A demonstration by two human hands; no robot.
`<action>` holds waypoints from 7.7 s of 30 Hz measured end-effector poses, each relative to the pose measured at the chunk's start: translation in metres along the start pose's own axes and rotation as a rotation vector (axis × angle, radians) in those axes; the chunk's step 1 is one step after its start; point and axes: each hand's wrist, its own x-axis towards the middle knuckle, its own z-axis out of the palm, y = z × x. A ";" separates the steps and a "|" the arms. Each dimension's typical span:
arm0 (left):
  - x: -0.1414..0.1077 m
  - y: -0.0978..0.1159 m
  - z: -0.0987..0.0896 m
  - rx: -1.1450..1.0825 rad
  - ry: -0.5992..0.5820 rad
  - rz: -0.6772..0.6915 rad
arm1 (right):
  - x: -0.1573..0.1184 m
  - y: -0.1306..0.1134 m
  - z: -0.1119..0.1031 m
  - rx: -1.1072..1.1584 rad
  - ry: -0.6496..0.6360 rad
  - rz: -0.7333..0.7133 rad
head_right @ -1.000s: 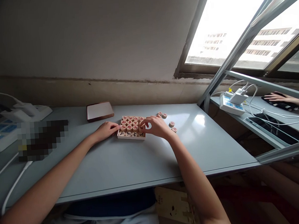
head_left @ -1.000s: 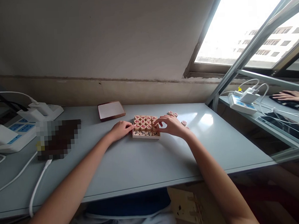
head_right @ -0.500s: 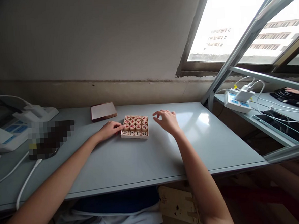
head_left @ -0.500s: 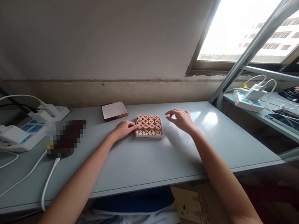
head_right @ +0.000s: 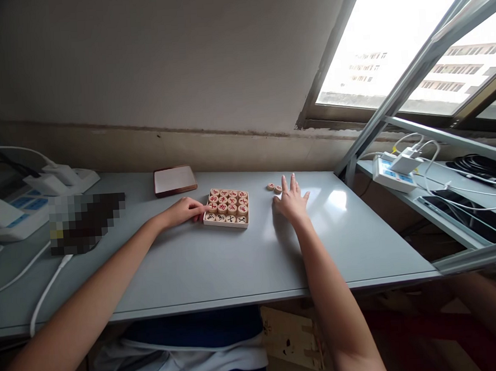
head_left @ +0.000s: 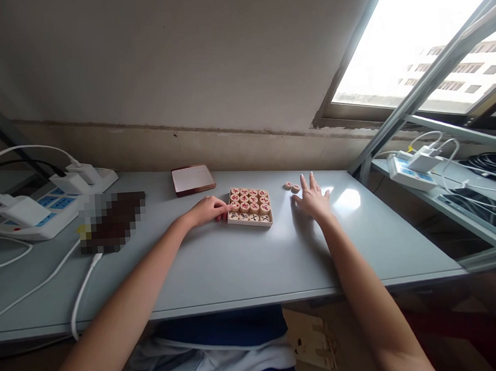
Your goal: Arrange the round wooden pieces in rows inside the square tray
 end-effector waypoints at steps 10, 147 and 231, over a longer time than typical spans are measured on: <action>-0.006 0.002 -0.002 -0.078 -0.071 0.040 | -0.002 -0.002 -0.010 0.051 0.081 0.074; 0.000 -0.002 0.005 0.065 0.048 0.029 | -0.051 -0.068 -0.048 0.450 -0.115 -0.785; -0.011 0.040 0.017 -0.016 0.529 0.098 | -0.032 -0.051 -0.036 0.732 -0.243 -0.345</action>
